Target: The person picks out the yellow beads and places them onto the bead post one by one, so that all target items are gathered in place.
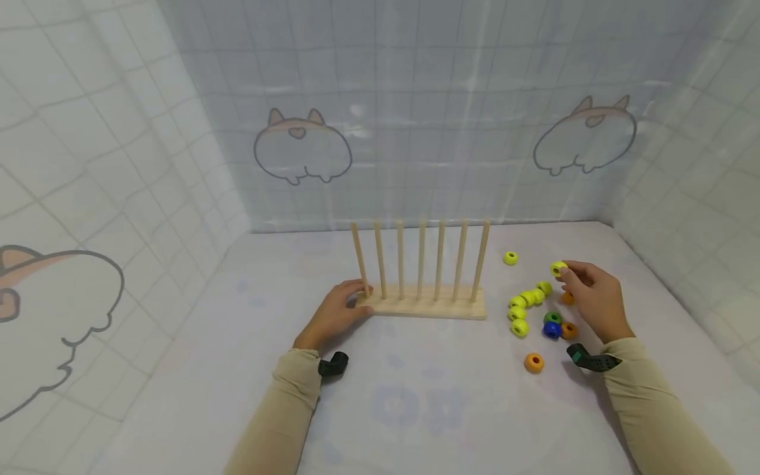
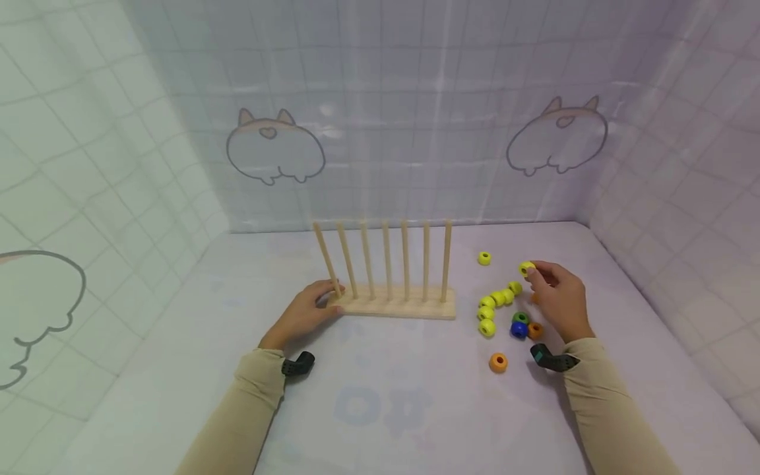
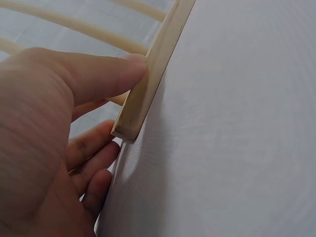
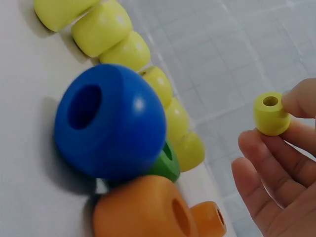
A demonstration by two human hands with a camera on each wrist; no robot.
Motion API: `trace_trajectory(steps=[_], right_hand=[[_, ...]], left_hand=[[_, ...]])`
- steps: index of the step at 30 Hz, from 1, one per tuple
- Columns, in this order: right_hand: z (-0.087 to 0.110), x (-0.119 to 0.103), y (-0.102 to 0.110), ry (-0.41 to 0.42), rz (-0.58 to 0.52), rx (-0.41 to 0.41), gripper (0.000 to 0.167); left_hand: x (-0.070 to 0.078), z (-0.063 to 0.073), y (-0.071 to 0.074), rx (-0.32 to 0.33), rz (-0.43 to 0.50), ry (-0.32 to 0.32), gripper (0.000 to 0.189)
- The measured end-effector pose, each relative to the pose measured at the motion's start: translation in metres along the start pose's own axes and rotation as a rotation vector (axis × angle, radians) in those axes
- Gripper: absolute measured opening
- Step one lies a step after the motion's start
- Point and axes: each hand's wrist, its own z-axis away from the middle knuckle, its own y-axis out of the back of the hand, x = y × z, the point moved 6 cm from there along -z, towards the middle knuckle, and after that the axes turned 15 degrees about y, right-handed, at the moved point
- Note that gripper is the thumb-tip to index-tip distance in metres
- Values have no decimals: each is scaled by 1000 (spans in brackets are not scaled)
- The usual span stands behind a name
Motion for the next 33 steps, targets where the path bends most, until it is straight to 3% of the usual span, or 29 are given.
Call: trace_trajectory(steps=[11, 20, 25, 33], right_hand=[[0, -9, -14, -60, -74, -68, 58], [-2, -23, -24, -66, -332, -129, 57], [-4, -28, -24, -98, -395, -111, 54], [-5, -35, -32, -114, -510, -89, 48]], left_hand=[[0, -2, -1, 12, -13, -4, 39], [-5, -6, -5, -18, -30, 63, 46], [1, -11, -4, -18, -38, 42, 45], [-6, -4, -3, -11, -24, 63, 44]])
